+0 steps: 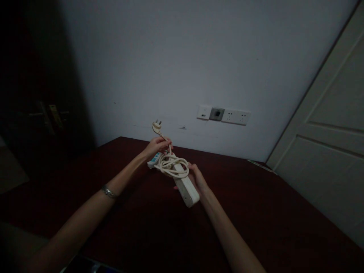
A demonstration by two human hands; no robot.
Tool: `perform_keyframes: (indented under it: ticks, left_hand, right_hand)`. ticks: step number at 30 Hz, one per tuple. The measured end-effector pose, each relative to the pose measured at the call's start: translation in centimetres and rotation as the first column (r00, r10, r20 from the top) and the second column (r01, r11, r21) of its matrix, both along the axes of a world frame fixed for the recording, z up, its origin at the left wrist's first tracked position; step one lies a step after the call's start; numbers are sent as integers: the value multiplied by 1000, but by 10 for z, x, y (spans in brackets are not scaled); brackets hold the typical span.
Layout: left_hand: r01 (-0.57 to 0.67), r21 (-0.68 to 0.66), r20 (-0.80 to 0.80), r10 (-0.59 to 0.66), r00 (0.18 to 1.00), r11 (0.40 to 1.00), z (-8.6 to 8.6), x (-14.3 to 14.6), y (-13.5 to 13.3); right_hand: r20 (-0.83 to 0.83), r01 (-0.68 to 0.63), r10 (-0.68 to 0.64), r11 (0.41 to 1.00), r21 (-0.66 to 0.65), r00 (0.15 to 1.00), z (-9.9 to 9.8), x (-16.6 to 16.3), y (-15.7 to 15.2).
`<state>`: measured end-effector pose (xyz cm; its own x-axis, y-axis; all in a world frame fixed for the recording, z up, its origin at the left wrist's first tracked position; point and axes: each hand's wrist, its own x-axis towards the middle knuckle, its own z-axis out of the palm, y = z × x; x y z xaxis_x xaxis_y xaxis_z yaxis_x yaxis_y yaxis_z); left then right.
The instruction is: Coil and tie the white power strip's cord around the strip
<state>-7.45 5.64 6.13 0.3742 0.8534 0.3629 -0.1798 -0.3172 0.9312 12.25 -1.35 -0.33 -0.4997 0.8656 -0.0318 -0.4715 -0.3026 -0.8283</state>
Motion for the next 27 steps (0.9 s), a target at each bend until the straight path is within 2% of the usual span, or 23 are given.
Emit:
perform_keyframes:
  ticks: [3,7,10,15,20,27]
  left_hand:
    - [125,35,-80,-121,989,992,5,-9,-2]
    - [352,56,-158,-340,927,934,7,-13,-6]
    - [420,74,-219,-396,892,904,5,-11,-8]
    - [389,30,-286,-365,886,921,1,-5,-12]
    - [303,-8,-283,-293,913,953,-6,3,-13]
    - [189,-42,-221,-193,956,981,-16,14,-8]
  right_hand:
    - [12,6,-6,1000,-3,1000,-1,3,2]
    - [28,26,-27,1000,9,999,-1,3,3]
    - [12,28,-29,999,24,1000,-2,1,1]
    - [-42,-5,7,999,47,999,-3,-4,-1]
    - [-31,8,-6,998,57,999,-3,-4,1]
    - [-26,151,-150,987,48,988,-7,-1,10]
